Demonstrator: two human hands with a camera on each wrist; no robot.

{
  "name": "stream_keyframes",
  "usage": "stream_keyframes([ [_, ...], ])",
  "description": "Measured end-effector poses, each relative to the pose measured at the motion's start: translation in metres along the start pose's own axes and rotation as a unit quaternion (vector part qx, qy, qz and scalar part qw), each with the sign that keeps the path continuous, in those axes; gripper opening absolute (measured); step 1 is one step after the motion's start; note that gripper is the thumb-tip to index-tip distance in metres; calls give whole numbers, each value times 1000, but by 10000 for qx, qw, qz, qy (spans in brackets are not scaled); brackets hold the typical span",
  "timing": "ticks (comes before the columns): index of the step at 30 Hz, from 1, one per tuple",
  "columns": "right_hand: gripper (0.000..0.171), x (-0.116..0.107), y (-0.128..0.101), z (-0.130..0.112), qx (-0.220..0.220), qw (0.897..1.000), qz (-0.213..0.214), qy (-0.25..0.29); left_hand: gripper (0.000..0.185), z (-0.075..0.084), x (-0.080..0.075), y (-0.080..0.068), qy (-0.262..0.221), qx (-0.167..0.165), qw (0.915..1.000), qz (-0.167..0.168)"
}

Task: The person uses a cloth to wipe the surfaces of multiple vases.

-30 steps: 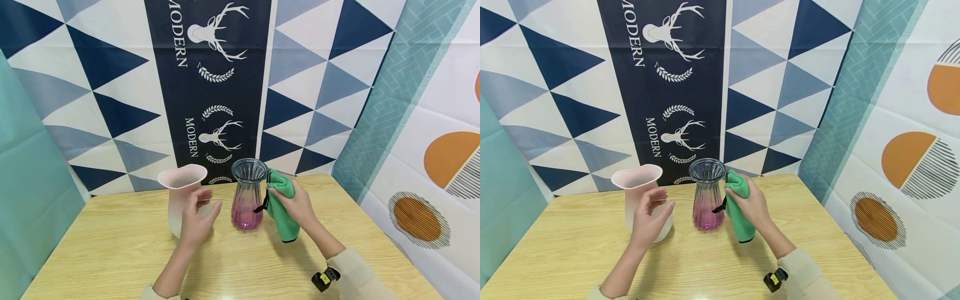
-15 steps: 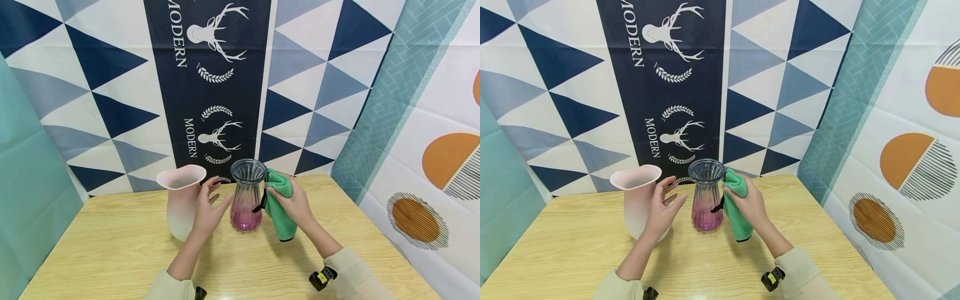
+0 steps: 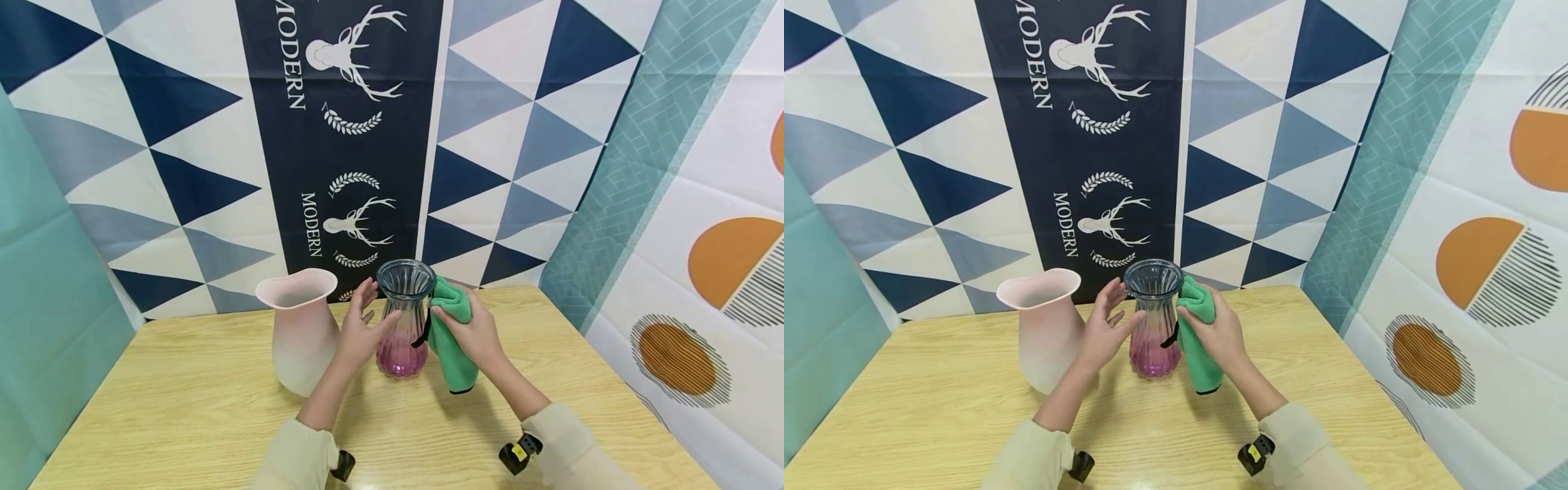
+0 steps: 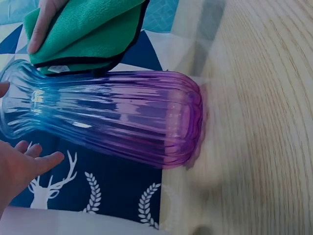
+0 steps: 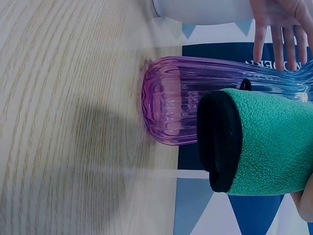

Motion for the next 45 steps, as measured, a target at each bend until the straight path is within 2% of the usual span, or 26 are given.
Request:
stream_keyframes([
  [13,57,7,3,1,96,9999,-41,89,79,-18,14,19,279,-235,9990,-243],
  [19,58,14,6,0,41,9998,-60,158,60,-25,14,25,294,-174,9991,-250],
  [23,57,18,8,-2,59,9999,-46,130,52,-24,13,25,367,-131,9989,-253],
  [32,54,24,11,3,275,9995,-153,100,53,-23,15,26,523,-260,9975,-385],
  [39,52,29,10,5,273,9989,-346,-154,52,-21,16,26,517,-100,9978,-404],
  [45,48,34,11,7,249,9966,-593,-522,53,-21,15,26,647,-113,9969,-438],
])
Point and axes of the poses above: each hand's wrist, its own y-axis towards the middle knuckle, its own x-axis out of the palm, z = x × y, the point moved 10 cm from there along y, towards the middle knuckle, and after that the axes turned 15 degrees about -z, right-handed, at the moved point
